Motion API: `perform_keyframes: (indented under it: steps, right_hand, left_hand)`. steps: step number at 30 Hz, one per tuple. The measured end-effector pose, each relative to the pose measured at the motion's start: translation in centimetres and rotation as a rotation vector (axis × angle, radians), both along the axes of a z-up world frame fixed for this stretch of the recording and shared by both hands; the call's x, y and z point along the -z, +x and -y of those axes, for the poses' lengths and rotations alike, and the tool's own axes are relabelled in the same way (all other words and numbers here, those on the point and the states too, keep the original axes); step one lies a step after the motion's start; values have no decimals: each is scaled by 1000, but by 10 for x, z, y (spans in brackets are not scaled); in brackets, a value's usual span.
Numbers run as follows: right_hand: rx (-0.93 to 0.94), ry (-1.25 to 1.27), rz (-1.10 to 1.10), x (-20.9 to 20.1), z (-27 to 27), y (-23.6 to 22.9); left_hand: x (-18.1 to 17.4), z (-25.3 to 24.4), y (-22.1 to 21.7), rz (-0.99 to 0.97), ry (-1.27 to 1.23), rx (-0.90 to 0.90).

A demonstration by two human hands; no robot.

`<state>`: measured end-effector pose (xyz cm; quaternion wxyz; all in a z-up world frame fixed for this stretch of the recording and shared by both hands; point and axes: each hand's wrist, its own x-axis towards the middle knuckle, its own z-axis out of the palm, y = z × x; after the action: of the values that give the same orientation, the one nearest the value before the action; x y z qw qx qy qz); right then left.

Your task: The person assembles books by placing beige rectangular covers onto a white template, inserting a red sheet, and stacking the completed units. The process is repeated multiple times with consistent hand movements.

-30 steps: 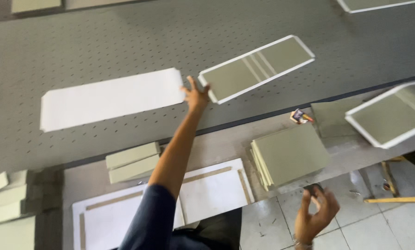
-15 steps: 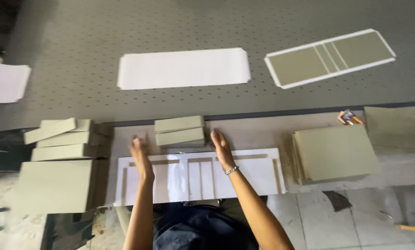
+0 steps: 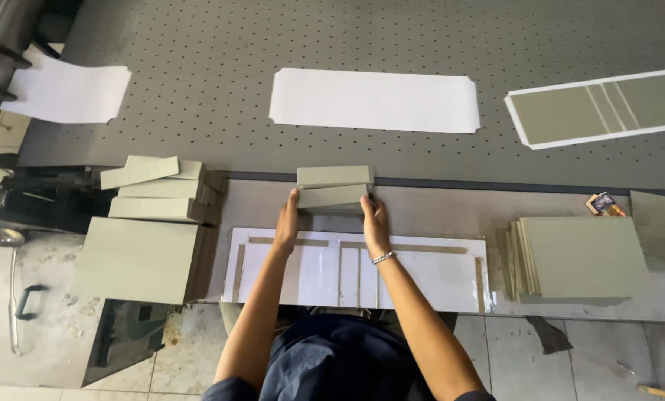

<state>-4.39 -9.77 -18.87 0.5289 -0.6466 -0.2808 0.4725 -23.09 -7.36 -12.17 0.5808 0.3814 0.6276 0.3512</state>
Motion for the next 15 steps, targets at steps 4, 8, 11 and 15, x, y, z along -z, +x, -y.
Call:
perform_keyframes:
  steps: [4,8,11,15]
  right_hand:
    - [-24,-71,-53,40,-13,15]
    - [-135,-46,234,13,1,28]
    - [-190,-170,378,-23,32,43]
    - [-58,-67,363,12,54,46]
  left_hand:
    - [30,-15,-17,-27,30,19]
    - [75,-33,-52,-255,50,38]
    - [54,-25,-77,-166,40,-12]
    - [52,22,-105,-487,592,-49]
